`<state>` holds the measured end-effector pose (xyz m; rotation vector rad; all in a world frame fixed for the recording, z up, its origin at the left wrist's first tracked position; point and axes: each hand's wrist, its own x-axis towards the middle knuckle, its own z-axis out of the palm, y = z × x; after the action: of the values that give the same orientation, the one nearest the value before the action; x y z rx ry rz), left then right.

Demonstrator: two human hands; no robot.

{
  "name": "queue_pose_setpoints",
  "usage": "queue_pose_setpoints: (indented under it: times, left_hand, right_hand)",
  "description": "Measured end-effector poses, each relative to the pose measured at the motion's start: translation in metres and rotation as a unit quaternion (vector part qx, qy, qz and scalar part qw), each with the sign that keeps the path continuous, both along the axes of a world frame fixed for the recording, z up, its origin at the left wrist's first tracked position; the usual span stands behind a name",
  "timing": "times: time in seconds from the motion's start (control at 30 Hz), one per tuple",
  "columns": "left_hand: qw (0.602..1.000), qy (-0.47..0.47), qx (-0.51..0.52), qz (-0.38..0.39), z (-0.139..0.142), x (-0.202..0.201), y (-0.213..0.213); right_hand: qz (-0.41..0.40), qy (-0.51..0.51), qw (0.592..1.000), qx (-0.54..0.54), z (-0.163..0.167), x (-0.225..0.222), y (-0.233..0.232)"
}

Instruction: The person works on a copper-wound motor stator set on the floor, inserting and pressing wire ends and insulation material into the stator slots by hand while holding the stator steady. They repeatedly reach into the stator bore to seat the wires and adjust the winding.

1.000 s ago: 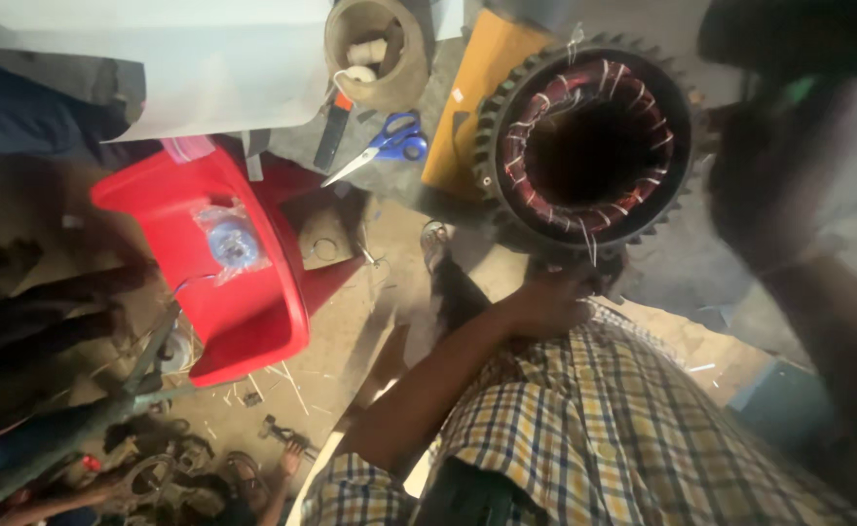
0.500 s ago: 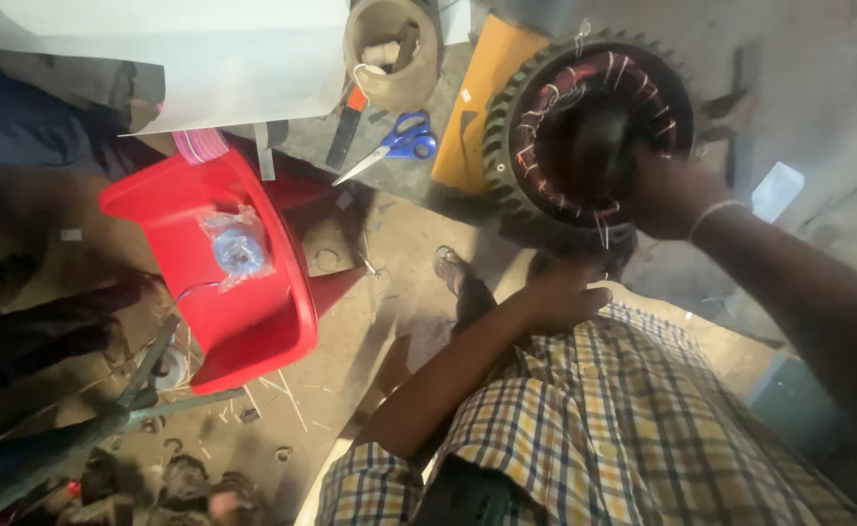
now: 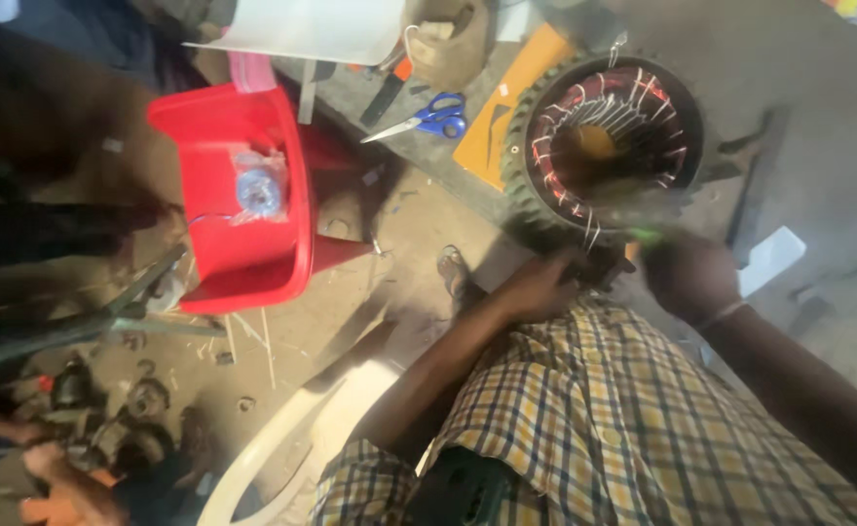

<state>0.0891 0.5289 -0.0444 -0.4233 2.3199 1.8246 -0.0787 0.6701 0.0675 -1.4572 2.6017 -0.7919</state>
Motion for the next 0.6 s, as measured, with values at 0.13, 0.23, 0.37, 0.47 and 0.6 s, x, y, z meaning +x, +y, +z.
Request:
queue_pose_setpoints:
  times: [0.13, 0.23, 0.37, 0.47, 0.6]
  left_hand:
    - [0.987, -0.097, 0.071, 0.108, -0.002, 0.011, 0.023]
    - [0.955, 0.11, -0.238, 0.14, 0.007, 0.014, 0.038]
    - [0.974, -0.001, -0.157, 0.162, 0.023, 0.014, 0.048]
    - [0.979, -0.066, -0.108, 0.159, 0.034, 0.011, 0.046]
    - [0.981, -0.011, -0.082, 0.175, 0.049, 0.012, 0.039]
  right_hand:
    - [0.061, -0.015, 0.998, 0.031, -0.027, -0.006, 0.027]
    - [0.072, -0.001, 0.993, 0.092, -0.03, -0.019, 0.032]
    - [0.024, 0.01, 0.999, 0.045, -0.029, -0.055, 0.018]
    - [-0.013, 0.077, 0.996, -0.043, -0.048, -0.102, -0.004]
    - [-0.023, 0.08, 0.996, -0.039, -0.081, -0.138, -0.034]
